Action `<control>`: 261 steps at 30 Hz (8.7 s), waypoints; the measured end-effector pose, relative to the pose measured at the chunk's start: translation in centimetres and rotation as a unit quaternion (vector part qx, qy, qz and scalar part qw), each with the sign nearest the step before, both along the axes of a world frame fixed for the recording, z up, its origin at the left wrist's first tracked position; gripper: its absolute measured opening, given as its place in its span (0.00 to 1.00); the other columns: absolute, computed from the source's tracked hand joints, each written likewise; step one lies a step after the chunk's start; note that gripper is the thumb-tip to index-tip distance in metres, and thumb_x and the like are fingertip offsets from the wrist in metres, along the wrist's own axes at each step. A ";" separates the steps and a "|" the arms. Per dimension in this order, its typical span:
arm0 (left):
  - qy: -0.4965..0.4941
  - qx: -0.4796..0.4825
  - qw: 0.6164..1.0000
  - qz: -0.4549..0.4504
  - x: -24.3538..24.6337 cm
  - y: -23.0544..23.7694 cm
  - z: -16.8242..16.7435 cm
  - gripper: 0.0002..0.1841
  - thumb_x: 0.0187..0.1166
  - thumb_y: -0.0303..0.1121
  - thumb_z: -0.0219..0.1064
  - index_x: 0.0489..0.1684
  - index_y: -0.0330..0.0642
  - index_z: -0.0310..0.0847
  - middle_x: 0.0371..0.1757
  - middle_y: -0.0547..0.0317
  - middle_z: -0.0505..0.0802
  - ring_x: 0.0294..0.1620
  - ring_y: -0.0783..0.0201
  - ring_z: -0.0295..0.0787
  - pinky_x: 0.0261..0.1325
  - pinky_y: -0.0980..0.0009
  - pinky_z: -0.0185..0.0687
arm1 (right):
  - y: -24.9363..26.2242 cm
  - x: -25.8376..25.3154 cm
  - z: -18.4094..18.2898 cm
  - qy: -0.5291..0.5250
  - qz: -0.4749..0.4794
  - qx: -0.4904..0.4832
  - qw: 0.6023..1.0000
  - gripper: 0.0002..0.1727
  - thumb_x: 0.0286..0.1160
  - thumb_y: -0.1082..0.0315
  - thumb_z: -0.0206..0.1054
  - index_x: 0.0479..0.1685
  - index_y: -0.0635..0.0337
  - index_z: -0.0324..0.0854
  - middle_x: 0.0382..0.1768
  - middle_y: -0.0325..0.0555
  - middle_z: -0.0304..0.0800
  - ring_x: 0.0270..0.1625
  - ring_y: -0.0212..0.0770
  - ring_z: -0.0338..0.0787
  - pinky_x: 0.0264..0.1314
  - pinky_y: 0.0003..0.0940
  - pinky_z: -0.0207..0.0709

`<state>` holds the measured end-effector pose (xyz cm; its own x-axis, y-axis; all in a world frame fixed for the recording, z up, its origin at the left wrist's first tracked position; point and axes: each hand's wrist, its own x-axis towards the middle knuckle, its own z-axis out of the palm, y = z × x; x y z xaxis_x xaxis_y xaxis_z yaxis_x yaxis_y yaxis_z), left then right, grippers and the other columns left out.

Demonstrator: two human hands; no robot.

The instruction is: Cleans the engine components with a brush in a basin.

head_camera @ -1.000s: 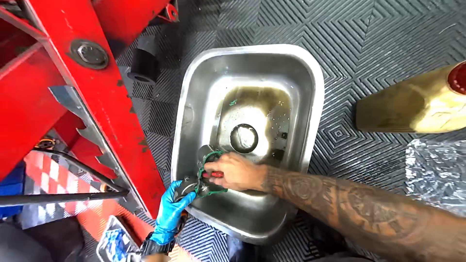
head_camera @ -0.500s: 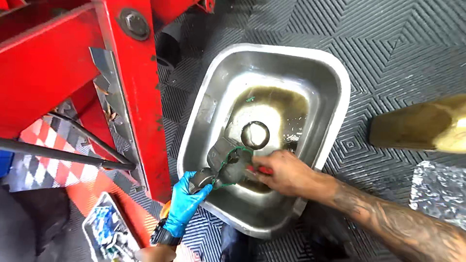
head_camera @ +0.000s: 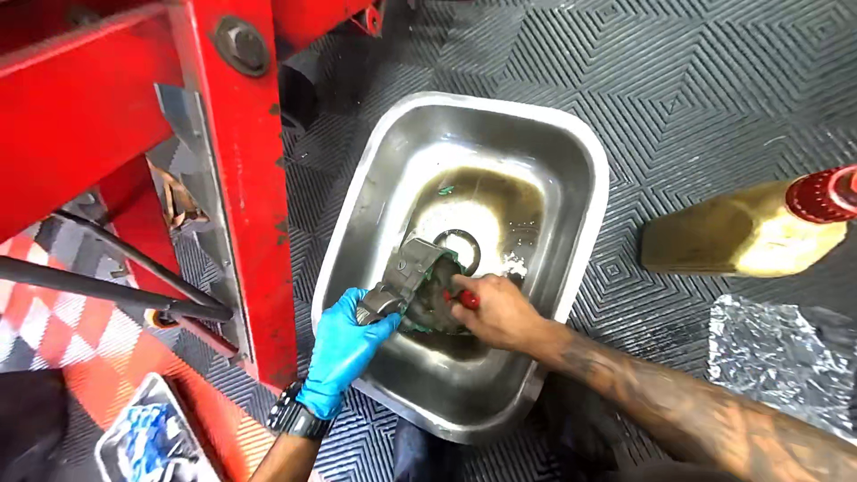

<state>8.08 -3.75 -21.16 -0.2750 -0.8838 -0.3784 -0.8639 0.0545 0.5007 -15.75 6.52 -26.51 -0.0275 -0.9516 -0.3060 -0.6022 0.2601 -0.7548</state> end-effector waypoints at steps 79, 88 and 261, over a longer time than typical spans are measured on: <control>-0.114 0.007 0.909 -0.400 -3.8 3.9 -9.9 0.16 0.75 0.21 0.63 0.61 0.37 0.84 0.59 0.44 0.90 0.62 0.41 0.86 0.67 0.42 0.79 | -17.9 0.7 5.6 0.265 0.352 -0.050 0.896 0.06 0.67 0.59 0.74 0.35 0.49 0.88 0.29 0.44 0.90 0.38 0.50 0.91 0.41 0.58 0.81; -0.118 -0.014 0.908 -0.402 -3.8 4.0 -12.0 0.17 0.79 0.24 0.61 0.65 0.42 0.82 0.60 0.46 0.90 0.62 0.41 0.86 0.64 0.41 0.80 | -16.7 2.2 5.5 0.245 0.338 -0.081 0.905 0.08 0.66 0.58 0.75 0.41 0.45 0.90 0.31 0.41 0.92 0.39 0.47 0.93 0.43 0.58 0.84; 0.044 -0.199 0.603 -0.771 -6.6 -6.4 -11.7 0.30 0.77 0.44 0.63 0.83 0.59 0.73 0.83 0.62 0.80 0.88 0.57 0.66 0.86 0.51 0.56 | -13.4 -6.3 -4.5 -0.052 -0.039 0.184 0.981 0.09 0.67 0.59 0.73 0.40 0.51 0.88 0.36 0.45 0.91 0.45 0.50 0.92 0.44 0.57 0.83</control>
